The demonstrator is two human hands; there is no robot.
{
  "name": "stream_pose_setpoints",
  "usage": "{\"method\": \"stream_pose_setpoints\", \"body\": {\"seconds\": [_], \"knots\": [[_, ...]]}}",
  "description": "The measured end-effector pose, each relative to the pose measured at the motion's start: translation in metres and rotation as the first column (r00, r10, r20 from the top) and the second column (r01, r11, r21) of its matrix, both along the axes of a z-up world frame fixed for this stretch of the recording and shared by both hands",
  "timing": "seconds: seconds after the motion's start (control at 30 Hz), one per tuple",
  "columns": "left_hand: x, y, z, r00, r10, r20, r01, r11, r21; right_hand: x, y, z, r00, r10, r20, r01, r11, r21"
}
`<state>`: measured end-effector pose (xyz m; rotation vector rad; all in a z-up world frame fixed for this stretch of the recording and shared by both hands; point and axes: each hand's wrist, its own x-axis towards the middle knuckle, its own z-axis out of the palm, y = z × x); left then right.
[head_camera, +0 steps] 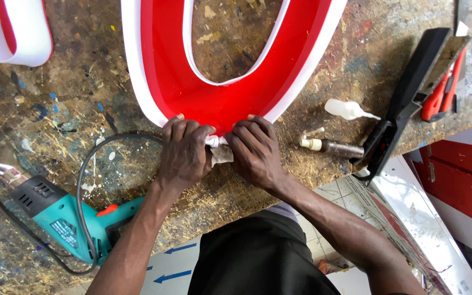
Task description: The person assembles a large red and white letter '2' on a workbench. They apply glue to the edges, press the pieces together, and wipe away excess glue with a cloth. They also use a metal file to smooth the edges of the assembled letter.
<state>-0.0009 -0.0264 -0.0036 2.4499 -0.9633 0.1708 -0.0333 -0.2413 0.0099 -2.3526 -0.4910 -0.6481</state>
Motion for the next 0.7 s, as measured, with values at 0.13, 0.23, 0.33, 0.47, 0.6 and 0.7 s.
{"method": "stream_pose_setpoints", "body": {"seconds": [0.13, 0.23, 0.33, 0.47, 0.6, 0.7], "knots": [[-0.001, -0.002, 0.012, 1.000, -0.008, -0.013, 0.009, 1.000, 0.012, -0.002, 0.002, 0.002, 0.999, -0.001, 0.039, 0.001, 1.000, 0.001], [-0.002, -0.004, 0.023, 0.999, -0.021, -0.027, 0.020, 0.999, -0.029, -0.005, 0.002, 0.006, 0.998, 0.013, 0.063, -0.013, 1.000, 0.009], [-0.005, -0.004, 0.027, 0.999, -0.025, 0.022, 0.025, 1.000, -0.012, -0.011, 0.002, 0.003, 0.997, 0.023, 0.067, -0.022, 1.000, -0.010], [-0.008, -0.004, 0.022, 0.996, -0.032, 0.089, 0.037, 0.998, -0.059, -0.016, 0.005, -0.004, 0.993, 0.013, 0.120, -0.013, 1.000, 0.004], [-0.009, -0.003, 0.016, 0.991, -0.027, 0.132, 0.040, 0.994, -0.102, -0.018, 0.005, -0.013, 0.990, 0.018, 0.138, -0.019, 1.000, 0.006], [-0.010, -0.002, 0.015, 0.983, -0.032, 0.178, 0.050, 0.994, -0.095, -0.018, 0.003, -0.014, 0.987, 0.030, 0.159, -0.027, 0.999, -0.023]]}}
